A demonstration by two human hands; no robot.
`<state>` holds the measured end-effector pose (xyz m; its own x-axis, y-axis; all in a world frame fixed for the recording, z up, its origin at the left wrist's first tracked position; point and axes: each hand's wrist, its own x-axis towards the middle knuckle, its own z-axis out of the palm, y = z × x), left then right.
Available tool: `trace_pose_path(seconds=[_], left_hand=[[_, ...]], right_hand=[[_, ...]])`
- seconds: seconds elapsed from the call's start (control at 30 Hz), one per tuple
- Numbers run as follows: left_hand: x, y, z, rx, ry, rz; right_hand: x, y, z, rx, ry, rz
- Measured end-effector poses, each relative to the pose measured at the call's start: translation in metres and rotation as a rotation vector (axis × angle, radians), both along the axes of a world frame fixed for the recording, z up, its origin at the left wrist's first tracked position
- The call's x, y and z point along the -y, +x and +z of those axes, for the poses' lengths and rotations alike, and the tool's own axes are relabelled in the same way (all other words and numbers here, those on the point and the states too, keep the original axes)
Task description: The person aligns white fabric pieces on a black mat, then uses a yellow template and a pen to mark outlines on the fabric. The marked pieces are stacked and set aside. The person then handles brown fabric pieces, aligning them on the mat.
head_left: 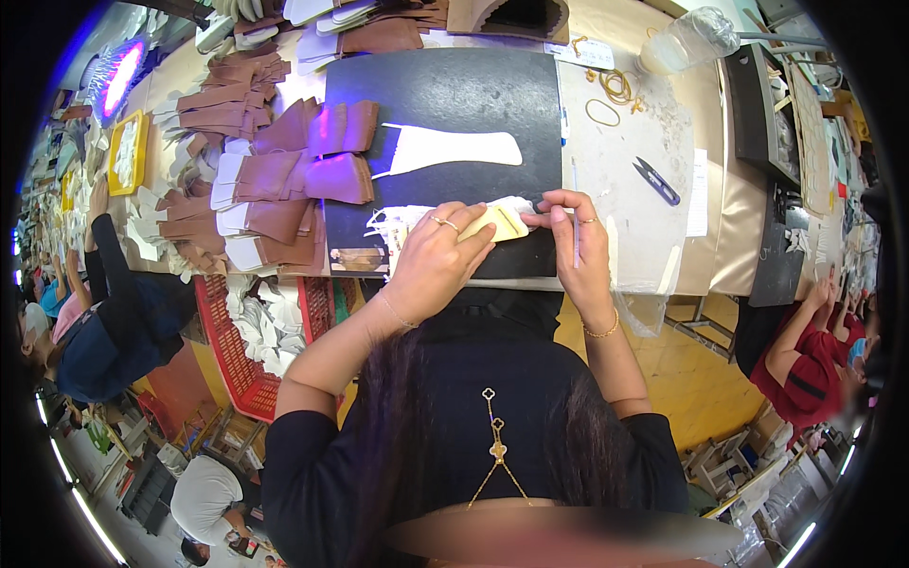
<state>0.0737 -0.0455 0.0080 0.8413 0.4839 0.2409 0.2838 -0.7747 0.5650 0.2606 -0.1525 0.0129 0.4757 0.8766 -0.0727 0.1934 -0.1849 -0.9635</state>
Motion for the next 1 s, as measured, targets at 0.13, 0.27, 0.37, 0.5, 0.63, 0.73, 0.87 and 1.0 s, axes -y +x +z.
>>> trace_pose_path(seconds=[0.13,0.27,0.37,0.5,0.63,0.73,0.87,1.0], left_hand=[[0.001,0.002,-0.001,0.004,0.012,0.008],[0.004,0.003,-0.004,0.007,0.047,0.015],[0.006,0.003,-0.005,0.007,0.088,0.013],[0.006,0.003,-0.005,-0.004,0.122,0.011],[0.006,0.003,-0.006,-0.003,0.133,0.009],[0.006,0.003,-0.006,-0.007,0.135,0.011],[0.006,0.003,-0.006,-0.018,0.141,0.006],[0.006,0.002,-0.006,-0.025,0.132,0.005]], right_hand=[[0.001,0.0,0.002,-0.107,0.023,-0.006],[0.003,0.001,0.007,0.202,0.089,0.1],[0.003,0.001,0.005,0.488,0.23,0.243],[-0.003,-0.002,-0.003,0.586,0.251,0.233],[-0.004,-0.001,-0.002,0.634,0.24,0.26],[-0.004,0.001,0.001,0.673,0.233,0.298],[-0.005,0.001,0.003,0.7,0.232,0.309],[-0.002,0.002,0.007,0.747,0.184,0.372]])
